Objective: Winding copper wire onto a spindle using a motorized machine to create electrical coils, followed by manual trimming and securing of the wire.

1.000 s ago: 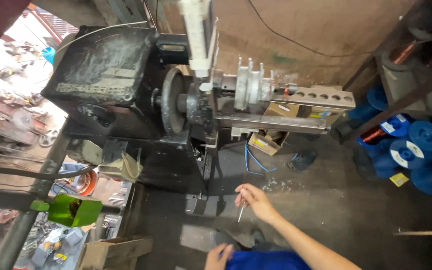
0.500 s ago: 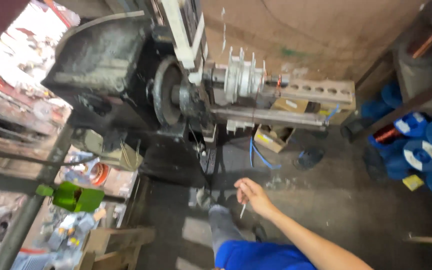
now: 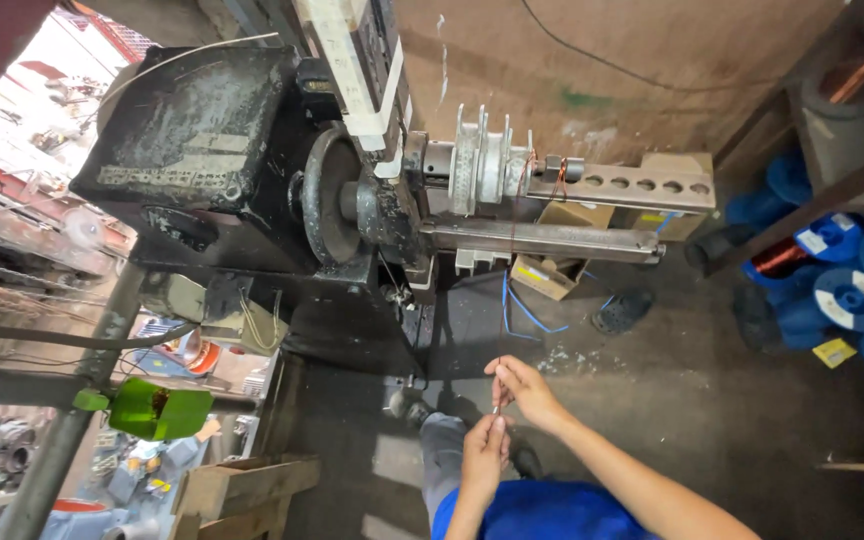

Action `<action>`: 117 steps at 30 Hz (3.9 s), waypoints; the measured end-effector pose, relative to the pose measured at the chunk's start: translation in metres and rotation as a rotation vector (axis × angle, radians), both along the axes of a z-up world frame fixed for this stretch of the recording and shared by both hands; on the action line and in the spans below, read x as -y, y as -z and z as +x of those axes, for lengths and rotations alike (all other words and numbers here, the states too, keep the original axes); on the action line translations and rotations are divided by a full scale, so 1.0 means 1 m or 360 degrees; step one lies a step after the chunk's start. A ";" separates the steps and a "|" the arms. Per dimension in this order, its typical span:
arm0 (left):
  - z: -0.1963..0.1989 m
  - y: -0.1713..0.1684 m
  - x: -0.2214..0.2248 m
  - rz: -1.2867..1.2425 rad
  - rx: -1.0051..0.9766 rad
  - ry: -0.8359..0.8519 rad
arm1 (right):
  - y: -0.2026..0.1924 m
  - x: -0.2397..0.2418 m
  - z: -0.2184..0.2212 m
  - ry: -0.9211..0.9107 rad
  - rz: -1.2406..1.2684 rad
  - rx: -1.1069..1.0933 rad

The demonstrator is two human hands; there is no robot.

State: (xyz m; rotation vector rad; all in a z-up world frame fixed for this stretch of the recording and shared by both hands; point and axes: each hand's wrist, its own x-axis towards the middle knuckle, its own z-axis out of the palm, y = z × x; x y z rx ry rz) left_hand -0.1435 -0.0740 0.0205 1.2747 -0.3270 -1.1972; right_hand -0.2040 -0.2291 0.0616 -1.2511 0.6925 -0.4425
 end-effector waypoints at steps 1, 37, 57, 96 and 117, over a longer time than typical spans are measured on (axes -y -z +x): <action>0.003 0.001 -0.003 0.0009 0.0004 0.0000 | -0.005 0.000 0.001 0.0000 0.0009 0.0004; 0.009 -0.107 0.018 -0.0319 0.0356 -0.0074 | -0.161 -0.029 0.014 0.0336 -0.0105 0.0280; 0.009 -0.088 0.029 -0.0198 0.0558 -0.0117 | -0.123 -0.018 0.026 0.0410 -0.0182 0.0246; 0.038 -0.237 0.106 -0.0460 -0.0179 -0.0144 | -0.188 -0.066 -0.043 -0.0378 -0.0038 -0.0258; 0.010 -0.144 0.018 0.0270 0.1388 0.0243 | -0.158 -0.007 -0.003 0.0027 -0.0482 -0.0437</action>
